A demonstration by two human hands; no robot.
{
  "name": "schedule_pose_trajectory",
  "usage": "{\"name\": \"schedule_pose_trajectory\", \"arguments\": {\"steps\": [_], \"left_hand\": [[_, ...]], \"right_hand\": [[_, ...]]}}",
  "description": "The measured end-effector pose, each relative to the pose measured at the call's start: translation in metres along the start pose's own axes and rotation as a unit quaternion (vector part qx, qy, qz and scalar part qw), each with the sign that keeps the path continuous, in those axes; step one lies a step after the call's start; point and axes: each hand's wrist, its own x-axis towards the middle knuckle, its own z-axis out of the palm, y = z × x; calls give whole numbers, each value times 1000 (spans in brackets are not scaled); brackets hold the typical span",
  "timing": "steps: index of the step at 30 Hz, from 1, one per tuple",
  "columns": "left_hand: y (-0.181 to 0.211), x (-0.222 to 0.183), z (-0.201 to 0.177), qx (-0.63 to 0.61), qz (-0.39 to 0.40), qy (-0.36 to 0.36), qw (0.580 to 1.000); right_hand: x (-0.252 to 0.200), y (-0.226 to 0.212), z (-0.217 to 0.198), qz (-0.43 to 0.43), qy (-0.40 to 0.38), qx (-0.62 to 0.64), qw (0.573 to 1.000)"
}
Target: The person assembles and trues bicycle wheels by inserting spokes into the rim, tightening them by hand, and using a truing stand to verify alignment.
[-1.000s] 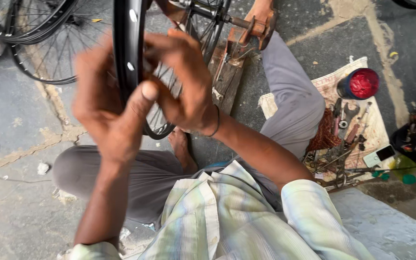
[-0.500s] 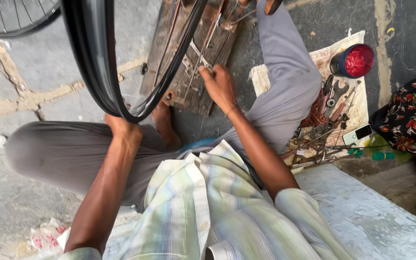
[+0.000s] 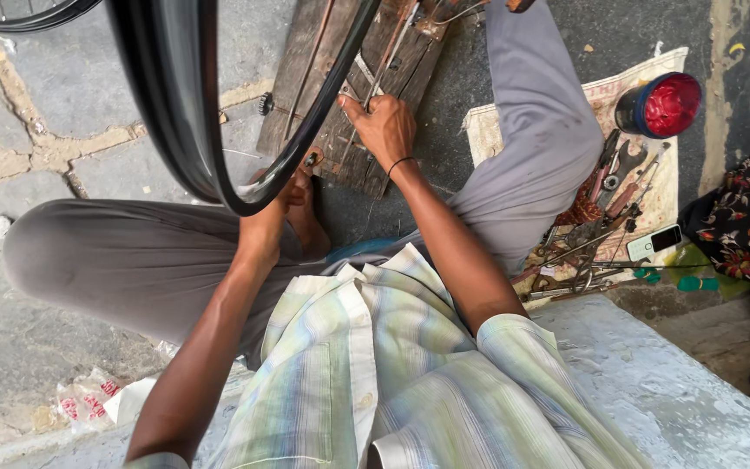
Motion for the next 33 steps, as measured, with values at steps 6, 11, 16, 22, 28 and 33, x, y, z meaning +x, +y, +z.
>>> {"name": "schedule_pose_trajectory", "arguments": {"steps": [6,11,16,22,28,33], "left_hand": [[-3,3,7,83,38,-13,996],[11,-5,12,151,47,4,987],[26,-19,20,207,156,22,966],[30,-24,22,303,317,77,896],[25,-23,19,274,310,70,907],[25,-22,19,256,277,67,924]], "right_hand": [[1,-2,-2,33,-25,1,999],[0,-2,-2,10,-8,5,1000],[0,3,4,19,-24,-2,1000],[0,2,3,18,-25,5,1000],[0,1,3,20,-26,5,999],[1,3,5,14,-25,3,1000]]}}
